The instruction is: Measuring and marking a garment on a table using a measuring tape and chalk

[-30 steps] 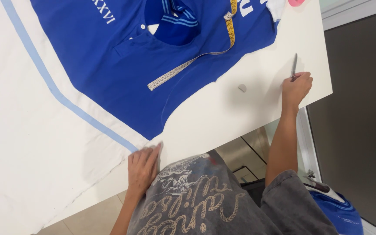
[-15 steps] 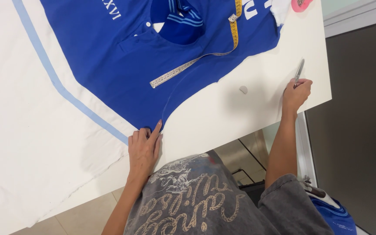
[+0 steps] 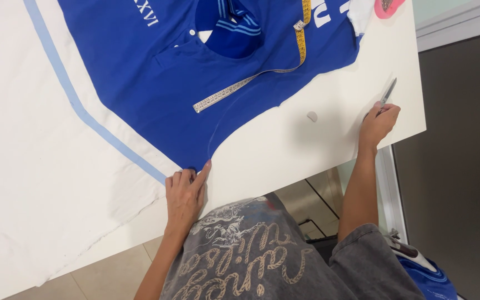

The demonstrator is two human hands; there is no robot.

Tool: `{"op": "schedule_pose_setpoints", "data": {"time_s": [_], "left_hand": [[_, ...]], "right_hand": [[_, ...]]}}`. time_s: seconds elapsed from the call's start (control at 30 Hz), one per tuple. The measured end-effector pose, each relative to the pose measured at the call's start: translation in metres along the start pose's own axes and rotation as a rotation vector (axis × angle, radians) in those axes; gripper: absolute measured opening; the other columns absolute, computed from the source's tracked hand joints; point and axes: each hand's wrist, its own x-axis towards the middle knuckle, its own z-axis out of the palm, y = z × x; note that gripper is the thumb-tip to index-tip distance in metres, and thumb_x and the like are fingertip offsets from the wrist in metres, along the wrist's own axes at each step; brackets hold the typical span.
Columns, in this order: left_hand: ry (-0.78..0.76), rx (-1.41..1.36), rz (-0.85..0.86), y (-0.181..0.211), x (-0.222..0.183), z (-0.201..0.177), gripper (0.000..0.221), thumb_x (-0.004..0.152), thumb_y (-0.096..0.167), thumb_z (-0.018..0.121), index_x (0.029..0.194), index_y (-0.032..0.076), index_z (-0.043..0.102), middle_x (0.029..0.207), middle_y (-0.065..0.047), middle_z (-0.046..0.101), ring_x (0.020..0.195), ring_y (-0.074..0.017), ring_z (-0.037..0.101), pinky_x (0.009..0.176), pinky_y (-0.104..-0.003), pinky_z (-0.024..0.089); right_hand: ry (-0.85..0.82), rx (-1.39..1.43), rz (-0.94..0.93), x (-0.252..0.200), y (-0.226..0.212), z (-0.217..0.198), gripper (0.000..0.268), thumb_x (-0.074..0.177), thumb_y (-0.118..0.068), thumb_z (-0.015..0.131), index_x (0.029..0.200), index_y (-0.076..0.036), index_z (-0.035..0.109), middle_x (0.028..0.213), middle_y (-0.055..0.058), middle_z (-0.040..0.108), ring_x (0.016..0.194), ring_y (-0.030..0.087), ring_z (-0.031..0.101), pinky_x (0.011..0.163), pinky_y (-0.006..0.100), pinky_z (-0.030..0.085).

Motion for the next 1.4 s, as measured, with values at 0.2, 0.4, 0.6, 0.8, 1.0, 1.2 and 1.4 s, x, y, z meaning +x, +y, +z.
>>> {"op": "schedule_pose_setpoints", "data": {"time_s": [0.2,0.4,0.6,0.8,1.0,1.2,1.4], "left_hand": [[0.030,0.005,-0.031,0.003,0.004,-0.002,0.042,0.108,0.025,0.060,0.148,0.036,0.069,0.097,-0.002,0.054,0.088,-0.0231,0.053,0.082,-0.039,0.041],[0.031,0.005,-0.051,0.005,0.007,-0.005,0.039,0.109,0.023,0.062,0.145,0.032,0.071,0.097,-0.003,0.054,0.087,-0.0233,0.053,0.082,-0.039,0.040],[0.076,-0.165,-0.098,-0.017,0.042,-0.008,0.023,0.105,0.021,0.070,0.126,0.026,0.080,0.093,-0.002,0.059,0.085,-0.0252,0.058,0.080,-0.040,0.044],[0.270,-0.101,-0.097,-0.028,0.131,0.000,0.015,0.105,0.027,0.077,0.118,0.019,0.073,0.102,-0.001,0.061,0.090,-0.0240,0.059,0.080,-0.039,0.045],[0.275,-0.110,-0.115,-0.025,0.167,0.020,0.027,0.096,0.024,0.084,0.110,0.013,0.064,0.104,-0.005,0.057,0.095,-0.0295,0.059,0.080,-0.043,0.047],[0.159,-0.483,-0.249,-0.017,0.136,-0.015,0.020,0.096,0.019,0.085,0.099,0.017,0.066,0.086,0.000,0.069,0.086,-0.0254,0.070,0.078,-0.038,0.052],[0.007,-0.687,-0.537,-0.014,0.053,-0.030,0.016,0.091,0.025,0.090,0.094,0.019,0.075,0.074,0.000,0.073,0.074,-0.0230,0.072,0.071,-0.035,0.056]], "right_hand": [[0.013,0.002,-0.015,-0.001,0.002,0.004,0.020,0.113,-0.021,0.067,0.116,-0.005,0.055,0.093,0.015,0.063,0.088,0.040,0.069,0.080,0.056,0.057],[0.014,0.036,-0.032,-0.001,-0.004,0.000,0.018,0.110,-0.014,0.069,0.116,-0.006,0.054,0.092,0.013,0.061,0.086,0.035,0.067,0.081,0.050,0.056],[0.000,0.091,-0.065,0.002,-0.001,-0.004,0.022,0.107,-0.012,0.074,0.112,-0.005,0.054,0.091,0.014,0.057,0.086,0.038,0.063,0.083,0.052,0.052],[0.085,0.049,-0.132,0.007,-0.034,-0.006,0.037,0.092,-0.009,0.090,0.113,-0.006,0.060,0.105,0.014,0.058,0.094,0.040,0.062,0.087,0.054,0.051],[-0.232,0.726,-0.441,-0.056,-0.243,-0.019,0.038,0.096,0.003,0.077,0.131,-0.002,0.065,0.123,0.019,0.063,0.116,0.036,0.061,0.111,0.046,0.044],[-0.789,0.717,-1.054,-0.118,-0.356,-0.038,0.038,0.102,-0.018,0.079,0.138,-0.009,0.070,0.134,0.013,0.073,0.134,0.036,0.063,0.124,0.052,0.038],[-1.313,0.697,-1.027,-0.150,-0.368,-0.057,0.009,0.100,-0.014,0.078,0.108,-0.010,0.075,0.094,0.010,0.075,0.090,0.031,0.075,0.088,0.043,0.058]]}}
